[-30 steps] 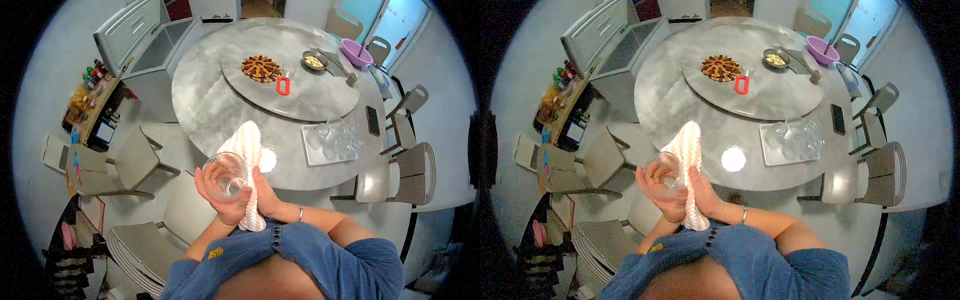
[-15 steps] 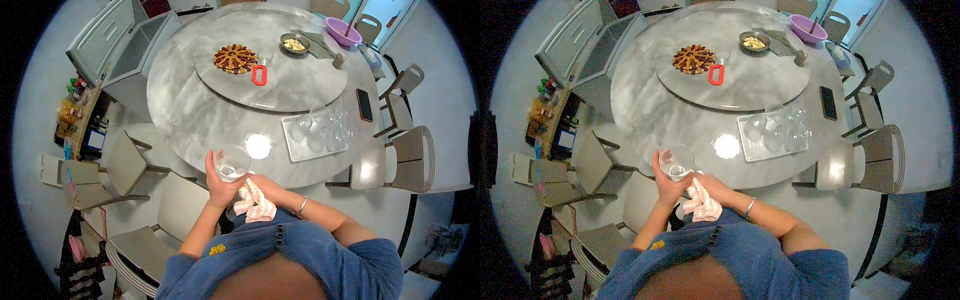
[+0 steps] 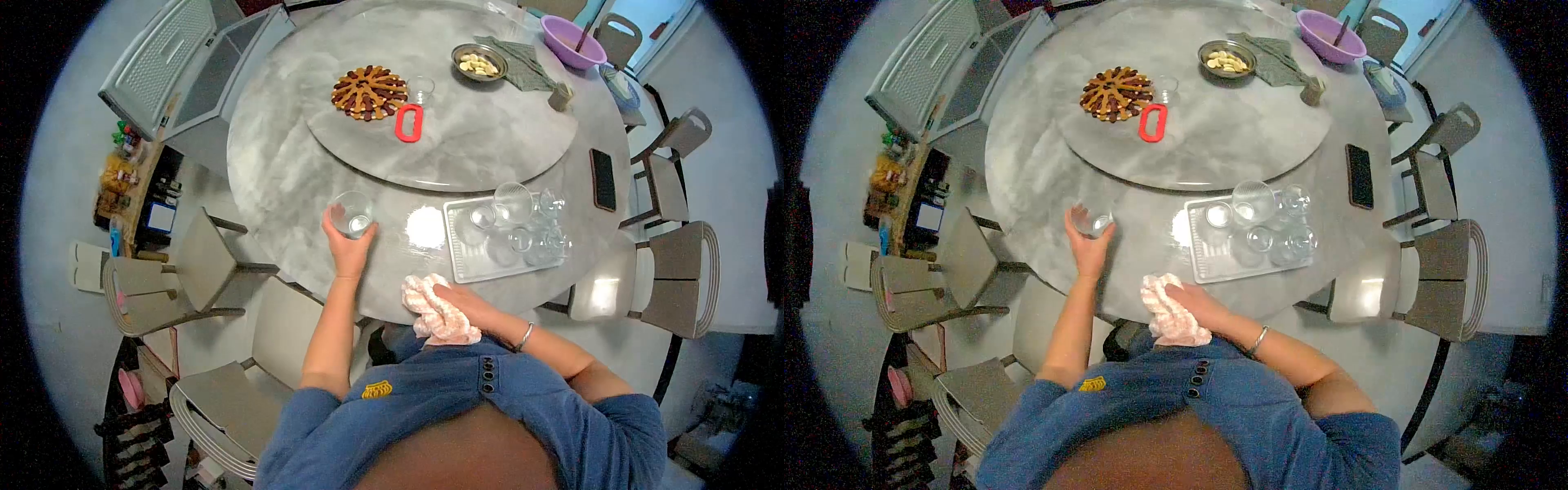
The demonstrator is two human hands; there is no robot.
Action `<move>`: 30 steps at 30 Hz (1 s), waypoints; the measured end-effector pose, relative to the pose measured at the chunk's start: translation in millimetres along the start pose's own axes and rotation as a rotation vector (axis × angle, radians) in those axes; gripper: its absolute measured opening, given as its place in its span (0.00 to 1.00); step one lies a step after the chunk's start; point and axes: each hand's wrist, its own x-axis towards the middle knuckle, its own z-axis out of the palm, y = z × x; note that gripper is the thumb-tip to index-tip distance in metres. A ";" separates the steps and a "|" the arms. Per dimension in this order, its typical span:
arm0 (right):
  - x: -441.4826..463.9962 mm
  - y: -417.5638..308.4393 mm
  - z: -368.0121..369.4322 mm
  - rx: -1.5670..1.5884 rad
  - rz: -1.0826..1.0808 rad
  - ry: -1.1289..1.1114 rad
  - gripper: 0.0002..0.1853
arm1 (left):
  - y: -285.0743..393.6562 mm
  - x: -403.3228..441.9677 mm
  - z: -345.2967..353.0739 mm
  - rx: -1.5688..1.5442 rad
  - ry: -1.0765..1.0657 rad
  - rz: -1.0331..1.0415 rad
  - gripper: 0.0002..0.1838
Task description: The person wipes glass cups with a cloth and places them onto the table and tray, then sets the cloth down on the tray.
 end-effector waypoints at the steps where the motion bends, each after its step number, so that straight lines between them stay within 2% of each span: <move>1: 0.6 -2.1 -0.4 -0.007 0.038 -0.007 0.25 | -1.1 4.5 -0.3 0.018 -0.005 0.002 0.45; 5: 9.6 10.7 -0.3 0.127 0.006 0.063 0.25 | -12.3 19.3 -0.6 -0.034 -0.040 0.034 0.46; 7: -1.6 -11.4 2.5 0.038 0.005 0.096 0.26 | -12.5 24.5 -2.1 -0.049 -0.069 0.031 0.46; 10: -0.6 -6.1 4.1 -0.043 -0.027 0.195 0.26 | -10.1 26.7 -3.9 -0.020 -0.090 0.023 0.46; 14: -4.9 -9.9 12.6 -0.057 -0.107 0.250 0.26 | -6.3 22.0 -15.1 0.027 -0.120 -0.031 0.46; 15: -7.4 -11.4 15.4 0.037 -0.121 0.259 0.26 | -12.0 17.9 -17.7 0.020 -0.129 -0.026 0.46; 18: -20.1 -22.6 25.0 0.157 -0.118 0.340 0.25 | -26.1 -1.8 -26.2 -0.024 -0.176 -0.026 0.42; 20: -26.2 -22.8 25.7 0.184 -0.104 0.412 0.25 | -17.8 -19.6 -30.6 0.176 -0.087 -0.178 0.34; 21: -27.8 -18.7 22.2 0.167 -0.135 0.429 0.25 | -12.7 -25.7 -28.5 0.168 -0.095 -0.169 0.34; 23: -28.9 -9.2 16.6 0.146 -0.169 0.455 0.25 | -1.4 -39.3 -15.6 0.197 -0.508 -0.099 0.28; 25: -29.3 0.9 14.6 0.366 -0.198 0.499 0.25 | 5.7 -42.8 18.1 0.174 -0.612 0.346 0.27; 27: -35.2 0.6 13.5 0.310 -0.213 0.531 0.25 | 45.6 -35.5 52.6 0.075 -0.684 0.346 0.32; 29: -41.2 2.7 8.1 0.248 -0.229 0.566 0.26 | 55.6 -27.0 87.3 0.038 -0.724 0.445 0.38; 30: -44.3 5.9 4.7 0.078 -0.228 0.641 0.26 | 61.1 -25.3 99.5 0.031 -0.726 0.451 0.38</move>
